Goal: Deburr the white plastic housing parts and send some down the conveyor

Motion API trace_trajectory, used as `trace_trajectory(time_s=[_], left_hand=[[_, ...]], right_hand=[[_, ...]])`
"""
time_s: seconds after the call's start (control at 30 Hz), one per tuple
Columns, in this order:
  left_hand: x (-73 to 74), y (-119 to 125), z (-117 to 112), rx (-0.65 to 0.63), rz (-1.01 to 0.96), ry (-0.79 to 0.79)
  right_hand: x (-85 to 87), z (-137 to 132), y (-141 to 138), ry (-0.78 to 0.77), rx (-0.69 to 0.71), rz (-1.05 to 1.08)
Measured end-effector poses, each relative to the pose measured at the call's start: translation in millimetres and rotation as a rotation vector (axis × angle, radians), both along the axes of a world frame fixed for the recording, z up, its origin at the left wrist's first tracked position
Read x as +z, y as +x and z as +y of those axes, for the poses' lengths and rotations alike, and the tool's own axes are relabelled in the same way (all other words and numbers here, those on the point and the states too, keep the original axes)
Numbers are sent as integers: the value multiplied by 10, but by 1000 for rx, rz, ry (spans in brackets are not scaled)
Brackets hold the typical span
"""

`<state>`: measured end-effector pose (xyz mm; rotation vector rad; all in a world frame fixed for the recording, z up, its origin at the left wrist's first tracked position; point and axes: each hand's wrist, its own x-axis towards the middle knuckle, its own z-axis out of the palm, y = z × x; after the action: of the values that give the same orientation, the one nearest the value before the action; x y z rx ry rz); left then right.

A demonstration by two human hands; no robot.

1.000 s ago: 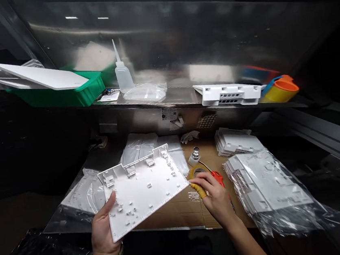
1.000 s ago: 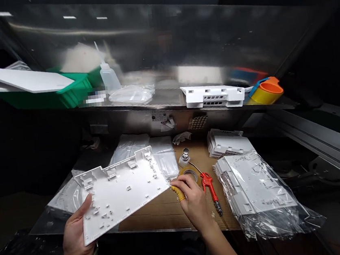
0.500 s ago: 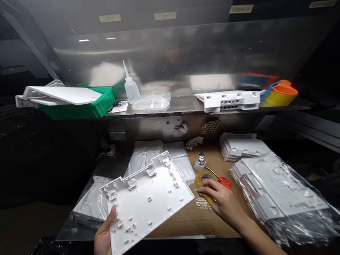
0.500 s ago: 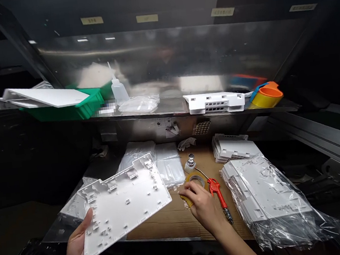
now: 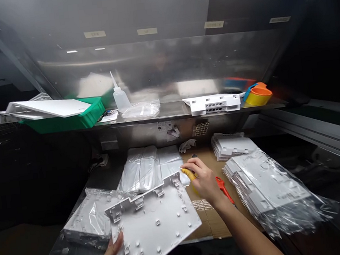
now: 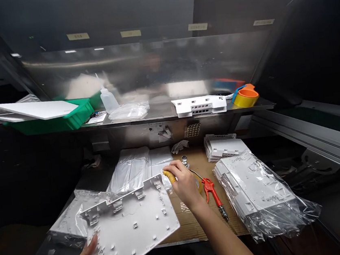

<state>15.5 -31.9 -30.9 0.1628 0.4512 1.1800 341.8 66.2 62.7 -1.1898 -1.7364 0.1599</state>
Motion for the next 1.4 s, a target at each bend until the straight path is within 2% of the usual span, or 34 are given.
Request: trace_trajectory(time_s=[0.17,0.3,0.37,0.47,0.57,0.67,0.8,0.87,1.0,1.07,1.13,1.23,1.3,1.4], left_hand=[[-9,140,26,15,16,56],[117,357,58,75,131,135],[250,526,77,85,232,92],[469,835,117,92,353,-27],[586,1116,141,144,443,8],[575,1266,135,178,540,58],[532,1302,133,146,631,129],[521,1306,145,175,665,151],[465,1317,168,192,655,135],[440,1314,164,150,611,99],[446,1303,151,149,594,69],[503,1253,137,158,601,29],[520,1167,134,114,551,-44],[408,904,116,65,451,-183]], right_hand=[[-190,-22,130,-25,0,-32],[-292,-23,223,-53,-83,-26],[-261,-95,164,-53,-55,29],[-110,-300,-110,-41,89,123],[28,-466,-450,23,236,177],[19,-451,-596,113,274,150],[-67,-306,-436,98,189,90],[-58,-288,-367,70,149,104],[-105,-333,-426,50,266,133],[-281,-294,-436,-2,263,111],[-573,-176,-340,-118,131,76],[-1118,92,-7,-272,-131,35],[-1454,255,256,-342,-270,4],[-1812,377,581,-464,-396,-88]])
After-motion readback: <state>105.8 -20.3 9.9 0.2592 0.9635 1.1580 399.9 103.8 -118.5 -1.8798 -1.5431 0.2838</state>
